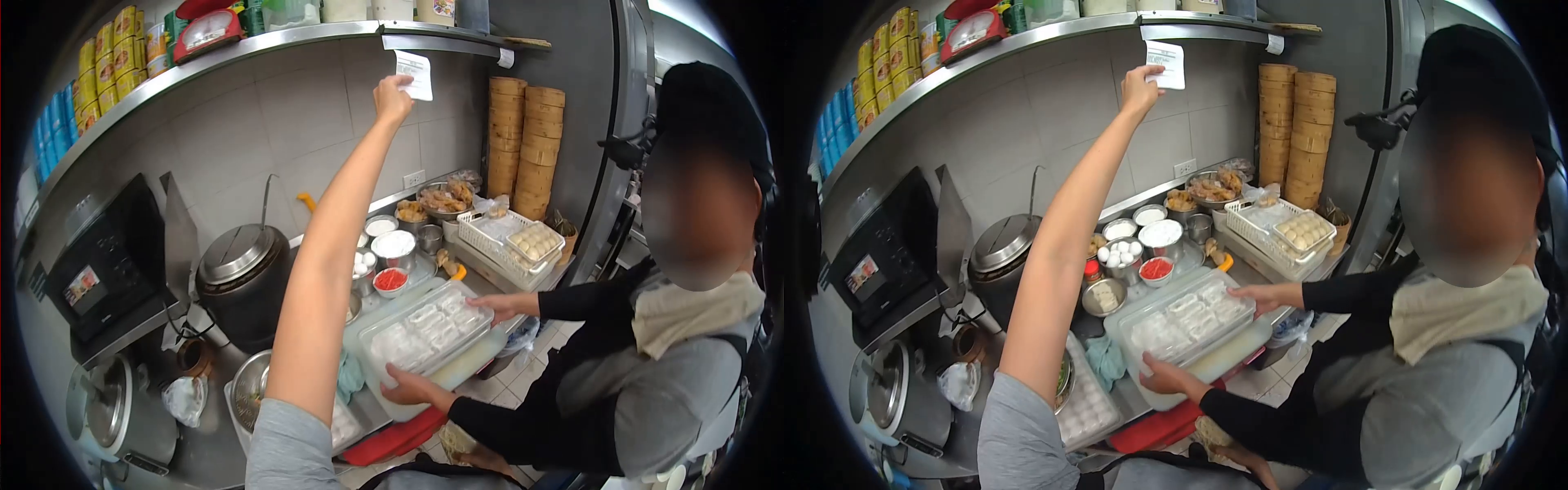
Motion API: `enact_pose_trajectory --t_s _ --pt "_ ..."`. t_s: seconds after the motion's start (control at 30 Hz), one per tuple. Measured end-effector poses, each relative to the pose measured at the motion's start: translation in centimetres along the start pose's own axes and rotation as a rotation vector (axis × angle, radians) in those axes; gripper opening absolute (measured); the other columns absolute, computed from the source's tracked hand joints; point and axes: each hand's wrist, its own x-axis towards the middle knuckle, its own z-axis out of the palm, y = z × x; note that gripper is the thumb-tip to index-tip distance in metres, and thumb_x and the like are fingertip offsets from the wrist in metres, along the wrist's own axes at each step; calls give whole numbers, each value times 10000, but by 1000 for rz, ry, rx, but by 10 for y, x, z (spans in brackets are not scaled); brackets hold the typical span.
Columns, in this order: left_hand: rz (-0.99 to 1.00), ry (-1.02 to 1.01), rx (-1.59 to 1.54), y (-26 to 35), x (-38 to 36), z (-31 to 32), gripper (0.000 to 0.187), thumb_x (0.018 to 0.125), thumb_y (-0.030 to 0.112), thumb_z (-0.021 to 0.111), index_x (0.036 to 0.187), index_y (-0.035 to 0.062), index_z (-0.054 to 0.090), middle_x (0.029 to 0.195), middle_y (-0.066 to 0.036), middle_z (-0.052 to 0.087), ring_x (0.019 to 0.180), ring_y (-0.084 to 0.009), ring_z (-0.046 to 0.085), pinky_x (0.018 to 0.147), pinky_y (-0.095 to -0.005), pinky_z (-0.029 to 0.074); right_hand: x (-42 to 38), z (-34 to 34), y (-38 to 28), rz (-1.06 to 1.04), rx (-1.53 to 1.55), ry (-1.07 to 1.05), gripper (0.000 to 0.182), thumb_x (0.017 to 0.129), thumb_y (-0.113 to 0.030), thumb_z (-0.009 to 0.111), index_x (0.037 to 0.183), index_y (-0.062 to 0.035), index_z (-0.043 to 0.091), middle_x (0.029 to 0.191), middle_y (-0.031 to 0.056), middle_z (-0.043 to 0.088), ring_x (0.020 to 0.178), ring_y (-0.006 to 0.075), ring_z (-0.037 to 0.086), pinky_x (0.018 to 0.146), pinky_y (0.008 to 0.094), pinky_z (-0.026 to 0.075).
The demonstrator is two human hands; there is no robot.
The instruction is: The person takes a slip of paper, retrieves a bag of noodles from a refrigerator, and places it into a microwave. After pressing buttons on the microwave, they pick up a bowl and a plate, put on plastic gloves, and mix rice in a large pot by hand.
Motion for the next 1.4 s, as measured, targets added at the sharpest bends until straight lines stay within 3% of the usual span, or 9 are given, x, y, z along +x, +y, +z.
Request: enact_pose_trajectory --t_s 0.1,0.2,0.3,0.47,0.67,0.87,0.97,1.13,1.4 --pt "-103 94 -101 -15 42 26 344 667 -124 491 925 29 661 917 -195 632 718 -245 650 616 -296 547 0 22 18 250 655 -61 335 857 -286 555 971 -17 393 842 83 500 814 174 514 737 311 452" --pt "-157 184 -206 -32 84 50 356 674 -132 498 957 20 653 942 -185 634 767 -243 651 629 -288 555 10 49 43 84 -225 -260 319 825 -203 592 982 -27 377 894 78 475 830 159 503 735 289 450" --pt "-317 137 -420 -34 103 60 338 785 -129 430 1049 -3 598 1104 -187 534 883 -267 605 661 -299 575 0 110 132 201 905 -398 310 803 -143 601 995 -13 396 947 82 448 854 156 495 720 281 454" --pt "-590 -24 -610 -66 139 77 379 820 -116 386 1169 -12 491 1126 -182 517 926 -275 590 735 -338 553 -41 184 224 225 201 -628 325 772 -59 585 1052 1 430 981 95 442 916 200 477 750 293 450" --pt "-359 -187 -571 -39 164 78 684 783 -10 521 1377 64 189 1318 -144 374 1213 -267 366 949 -504 357 -179 223 249 -636 -526 -789 611 739 -243 678 1169 71 377 1068 165 457 1054 239 439 898 308 379" --pt "271 -418 547 -28 47 50 702 678 262 706 1301 173 394 1304 -164 392 1206 -357 359 966 -436 365 -188 27 224 -1374 -1552 257 711 740 -297 674 1237 68 319 1176 173 412 1119 263 405 939 317 335" --pt "822 -1171 467 8 -54 -26 600 707 238 671 1257 218 433 1281 -47 436 1192 -286 382 946 -449 363 -176 -53 222 -1424 -1838 687 761 741 -324 671 1272 66 290 1230 177 390 1152 275 388 960 322 314" --pt "-150 -1714 653 50 -168 -195 678 788 347 616 1365 231 279 1183 -115 538 1049 -277 535 863 -397 423 -184 -28 245 -1551 -1894 600 844 742 -370 668 1329 63 243 1319 184 353 1206 295 360 995 329 278" --pt "84 455 1308 -15 -249 -524 875 658 183 743 1343 21 224 1347 -247 265 1215 -365 329 956 -443 325 -74 52 260 -1702 -1807 374 694 659 -38 636 1281 0 330 1152 104 500 1024 197 508 881 305 398"
